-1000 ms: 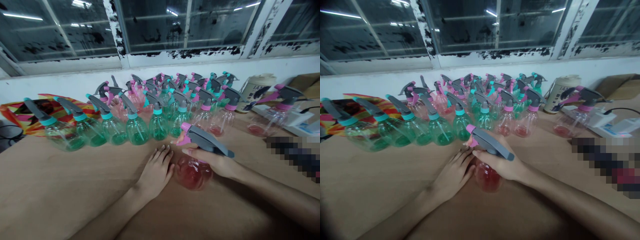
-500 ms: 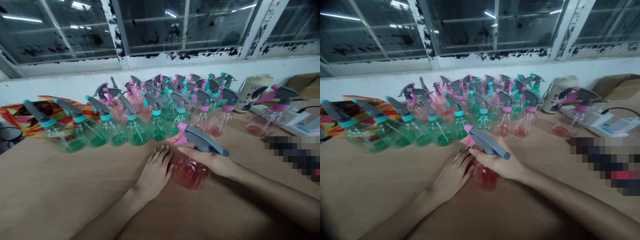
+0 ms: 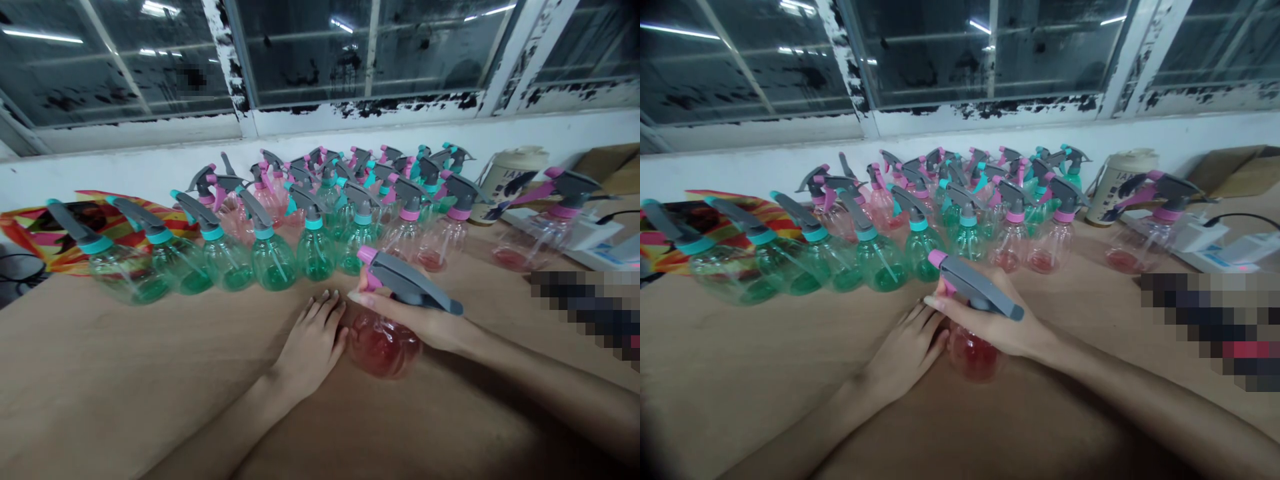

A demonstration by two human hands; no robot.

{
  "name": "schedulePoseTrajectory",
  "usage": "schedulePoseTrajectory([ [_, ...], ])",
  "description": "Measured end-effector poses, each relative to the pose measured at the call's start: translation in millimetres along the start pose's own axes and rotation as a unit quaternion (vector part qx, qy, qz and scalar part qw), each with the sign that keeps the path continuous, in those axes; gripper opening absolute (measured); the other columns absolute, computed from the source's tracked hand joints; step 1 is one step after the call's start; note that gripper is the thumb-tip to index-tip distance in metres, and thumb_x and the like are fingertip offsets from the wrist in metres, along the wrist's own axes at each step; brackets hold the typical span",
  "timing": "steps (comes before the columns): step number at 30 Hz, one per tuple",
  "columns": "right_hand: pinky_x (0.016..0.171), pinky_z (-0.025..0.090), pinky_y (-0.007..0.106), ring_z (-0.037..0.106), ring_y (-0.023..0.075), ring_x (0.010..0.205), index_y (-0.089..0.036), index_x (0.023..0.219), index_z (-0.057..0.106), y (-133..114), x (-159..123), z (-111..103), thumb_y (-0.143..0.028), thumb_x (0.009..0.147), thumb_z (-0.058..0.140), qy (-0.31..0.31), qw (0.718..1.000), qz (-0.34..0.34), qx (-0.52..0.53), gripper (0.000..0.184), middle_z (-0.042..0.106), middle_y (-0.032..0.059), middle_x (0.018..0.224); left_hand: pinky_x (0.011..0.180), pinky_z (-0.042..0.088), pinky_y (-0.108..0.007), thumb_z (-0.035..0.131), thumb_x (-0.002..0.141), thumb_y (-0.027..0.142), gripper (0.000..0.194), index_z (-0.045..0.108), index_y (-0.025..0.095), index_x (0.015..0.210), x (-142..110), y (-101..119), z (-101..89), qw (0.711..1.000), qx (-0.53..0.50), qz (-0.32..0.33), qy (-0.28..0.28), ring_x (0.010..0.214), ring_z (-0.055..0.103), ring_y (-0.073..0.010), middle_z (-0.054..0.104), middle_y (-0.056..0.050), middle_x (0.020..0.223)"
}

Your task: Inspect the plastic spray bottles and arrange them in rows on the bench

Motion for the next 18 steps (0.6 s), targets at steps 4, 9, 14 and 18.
schedulePoseTrajectory([
  [4, 0.049, 0.032, 0.024, 0.035, 0.0076, 0.05, -0.021, 0.068, 0.05, -6, 0, -2, -0.03, 0.081, 0.063, 0.012, 1.0, -0.02, -0.008, 0.021, 0.041, -0.0081, 0.056, 0.103, 0.037, -0.047, 0.044, 0.094, 0.021, 0.037, 0.047, 0.006, 0.127, 0, 0, 0.7, 1.0, -0.001, 0.0, -0.003, 0.129, 0.041, -0.0285, 0.05, -0.018, 0.134],
  [9, 0.049, 0.032, 0.023, 0.034, 0.0073, 0.05, -0.021, 0.064, 0.046, -10, -1, -4, -0.025, 0.081, 0.062, 0.029, 0.999, -0.033, -0.02, 0.024, 0.039, -0.0082, 0.056, 0.104, 0.036, -0.046, 0.044, 0.093, 0.02, 0.035, 0.047, 0.009, 0.126, -1, -1, -1.0, 1.0, 0.003, -0.003, -0.004, 0.128, 0.042, -0.0273, 0.052, -0.015, 0.133],
  [14, 0.052, 0.038, 0.025, 0.042, 0.0093, 0.052, -0.022, 0.071, 0.053, -3, -3, -2, -0.032, 0.082, 0.062, 0.007, 1.0, -0.003, -0.017, 0.017, 0.046, -0.0062, 0.059, 0.103, 0.036, -0.046, 0.045, 0.093, 0.02, 0.036, 0.047, 0.007, 0.126, 0, 0, -0.8, 1.0, 0.004, 0.001, -0.009, 0.128, 0.041, -0.0283, 0.05, -0.017, 0.134],
  [18, 0.062, 0.048, 0.03, 0.058, 0.0152, 0.067, -0.024, 0.091, 0.062, 6, -5, 0, -0.041, 0.08, 0.062, 0.002, 1.0, 0.019, 0.024, 0.02, 0.062, -0.0006, 0.075, 0.103, 0.037, -0.047, 0.045, 0.093, 0.02, 0.036, 0.048, 0.006, 0.126, -1, 0, -0.7, 1.0, 0.004, -0.002, -0.003, 0.128, 0.042, -0.0287, 0.051, -0.018, 0.134],
])
Point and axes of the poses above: each hand's wrist, its own x-axis towards the middle knuckle, its own z-axis out of the palm, y = z × x, the point moved 8 cm from there along x, towards the middle knuckle
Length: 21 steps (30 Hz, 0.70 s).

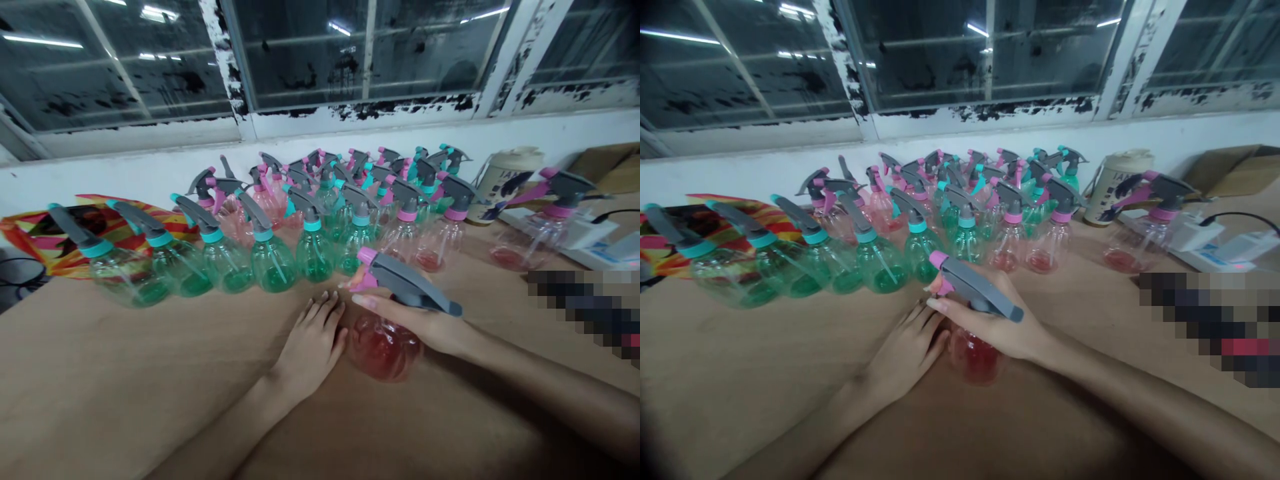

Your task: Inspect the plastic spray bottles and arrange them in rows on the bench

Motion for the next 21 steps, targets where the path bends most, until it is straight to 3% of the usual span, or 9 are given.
schedulePoseTrajectory([
  [3, 0.065, 0.051, 0.032, 0.061, 0.0165, 0.068, -0.023, 0.096, 0.066, -1, 1, 0, -0.041, 0.077, 0.065, 0.01, 1.0, 0.001, 0.019, 0.026, 0.067, 0.0019, 0.08, 0.102, 0.038, -0.047, 0.045, 0.093, 0.02, 0.036, 0.048, 0.005, 0.126, 0, 0, 0.7, 1.0, 0.002, 0.0, -0.002, 0.128, 0.042, -0.0286, 0.052, -0.018, 0.132],
  [9, 0.048, 0.046, 0.028, 0.053, 0.0128, 0.052, -0.027, 0.116, 0.061, -9, -3, -7, -0.042, 0.07, 0.073, 0.037, 0.995, -0.051, -0.072, 0.051, 0.067, -0.0023, 0.078, 0.106, 0.033, -0.047, 0.043, 0.093, 0.019, 0.038, 0.048, 0.005, 0.128, 0, -1, 3.4, 1.0, 0.023, 0.003, -0.012, 0.13, 0.04, -0.0282, 0.05, -0.018, 0.135],
  [13, 0.067, 0.052, 0.033, 0.062, 0.0188, 0.068, -0.024, 0.103, 0.065, -3, -17, -14, -0.044, 0.066, 0.076, 0.065, 0.981, -0.078, -0.166, 0.043, 0.068, -0.0012, 0.078, 0.107, 0.031, -0.047, 0.043, 0.094, 0.02, 0.039, 0.047, 0.006, 0.129, 1, -2, 6.4, 0.999, 0.017, 0.006, -0.038, 0.13, 0.039, -0.028, 0.048, -0.017, 0.137],
  [17, 0.076, 0.053, 0.035, 0.066, 0.0224, 0.085, -0.022, 0.112, 0.057, 4, -35, -19, -0.044, 0.068, 0.075, 0.079, 0.974, -0.068, -0.199, 0.052, 0.069, 0.0033, 0.098, 0.108, 0.031, -0.044, 0.043, 0.094, 0.02, 0.038, 0.048, 0.006, 0.128, 2, -3, 4.0, 0.999, 0.017, 0.007, -0.032, 0.131, 0.039, -0.0263, 0.048, -0.017, 0.137],
  [21, 0.085, 0.051, 0.037, 0.063, 0.0236, 0.097, -0.024, 0.11, 0.056, -3, -51, -25, -0.044, 0.074, 0.07, 0.097, 0.954, -0.08, -0.273, 0.044, 0.067, 0.004, 0.105, 0.108, 0.031, -0.044, 0.042, 0.094, 0.019, 0.037, 0.049, 0.008, 0.128, 3, -4, 5.2, 0.999, 0.034, 0.014, -0.03, 0.131, 0.039, -0.0256, 0.049, -0.014, 0.137],
])
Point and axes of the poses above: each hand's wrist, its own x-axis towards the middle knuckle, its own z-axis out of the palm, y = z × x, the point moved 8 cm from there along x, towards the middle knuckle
